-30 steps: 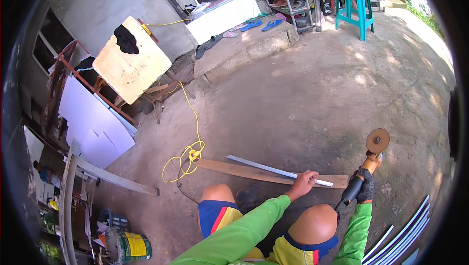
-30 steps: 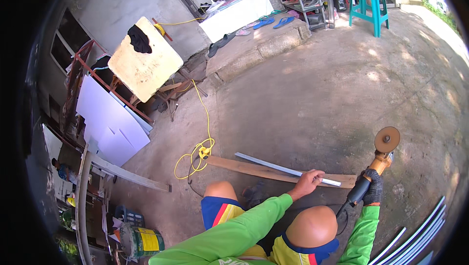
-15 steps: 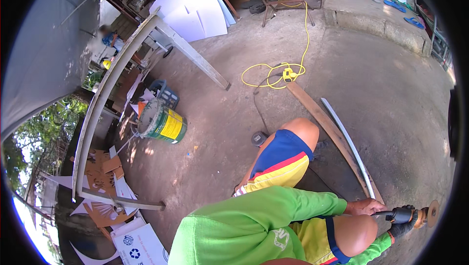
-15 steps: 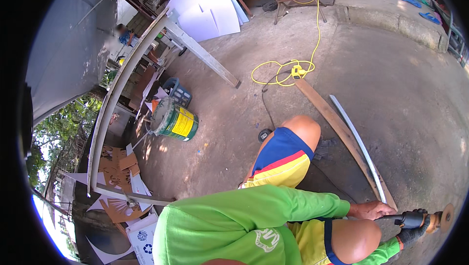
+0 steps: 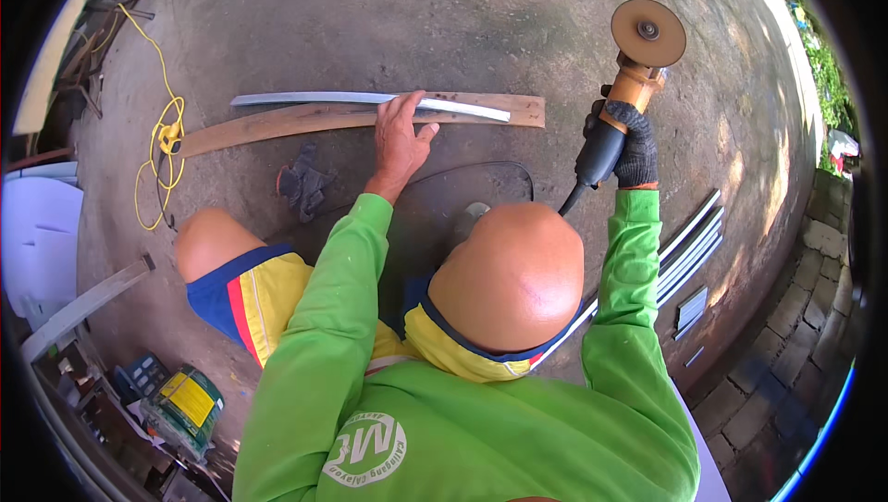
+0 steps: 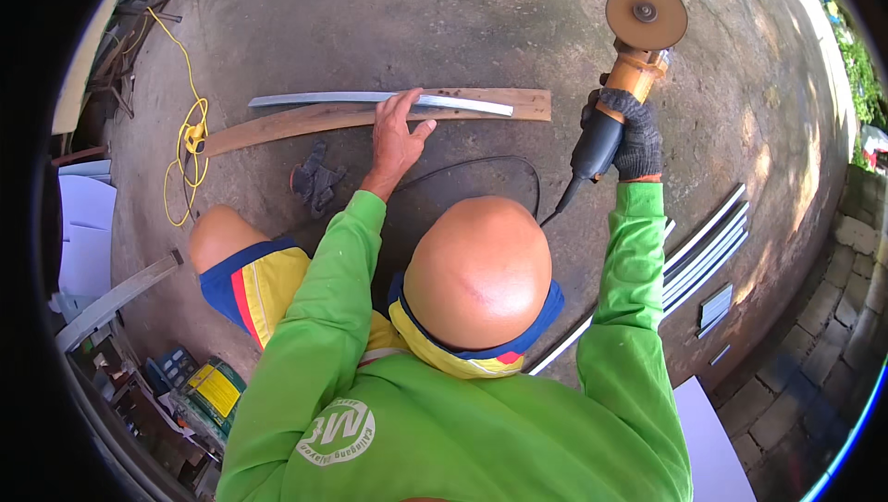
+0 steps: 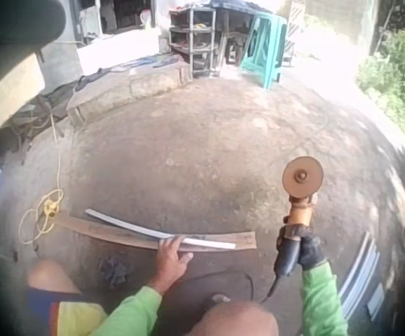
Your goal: Using an angle grinder to cut a metal strip on a wooden board.
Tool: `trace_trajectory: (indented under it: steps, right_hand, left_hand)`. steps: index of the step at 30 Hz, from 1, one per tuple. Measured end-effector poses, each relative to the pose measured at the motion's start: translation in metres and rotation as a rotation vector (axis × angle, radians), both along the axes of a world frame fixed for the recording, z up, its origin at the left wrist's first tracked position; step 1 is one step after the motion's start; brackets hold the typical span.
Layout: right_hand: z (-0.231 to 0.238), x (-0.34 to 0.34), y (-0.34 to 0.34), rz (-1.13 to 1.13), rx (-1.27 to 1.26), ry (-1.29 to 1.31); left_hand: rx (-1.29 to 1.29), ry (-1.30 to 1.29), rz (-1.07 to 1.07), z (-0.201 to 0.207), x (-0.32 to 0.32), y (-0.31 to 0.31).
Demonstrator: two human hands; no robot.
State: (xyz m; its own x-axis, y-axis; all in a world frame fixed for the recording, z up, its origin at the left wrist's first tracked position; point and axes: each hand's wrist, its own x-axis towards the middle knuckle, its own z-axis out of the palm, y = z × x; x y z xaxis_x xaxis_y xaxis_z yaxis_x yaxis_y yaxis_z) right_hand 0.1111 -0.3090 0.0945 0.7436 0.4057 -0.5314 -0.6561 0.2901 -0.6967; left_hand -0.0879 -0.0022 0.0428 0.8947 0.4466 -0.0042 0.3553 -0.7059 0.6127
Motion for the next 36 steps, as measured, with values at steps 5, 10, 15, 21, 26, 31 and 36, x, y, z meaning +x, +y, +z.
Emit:
trace_trajectory:
  steps: [5,10,15,21,26,31,36]
  right_hand:
    - [0.011,-0.014,-0.013,0.373,-0.431,-0.036]
    - [-0.014,-0.021,-0.025,0.704,-0.739,-0.128]
    - [-0.030,-0.021,-0.022,0.906,-0.839,-0.264]
    - [-0.037,-0.017,-0.023,0.966,-0.894,-0.221]
    - [-0.043,-0.017,-0.016,1.036,-0.979,-0.330]
    - [-0.048,-0.015,-0.017,0.996,-0.909,-0.258]
    - [-0.051,-0.015,-0.017,0.991,-0.924,-0.268]
  left_hand:
    - [0.100,0.070,-0.184,-0.028,0.008,0.028]
    - [0.073,0.068,-0.331,-0.044,0.021,0.032]
    - [0.051,-0.026,-0.235,-0.067,0.019,0.030]
    - [0.060,-0.052,-0.208,-0.076,0.019,0.027]
    - [0.098,-0.085,-0.196,-0.077,0.017,0.029]
    - [0.101,-0.105,-0.196,-0.077,0.019,0.026]
    - [0.096,-0.121,-0.196,-0.077,0.018,0.027]
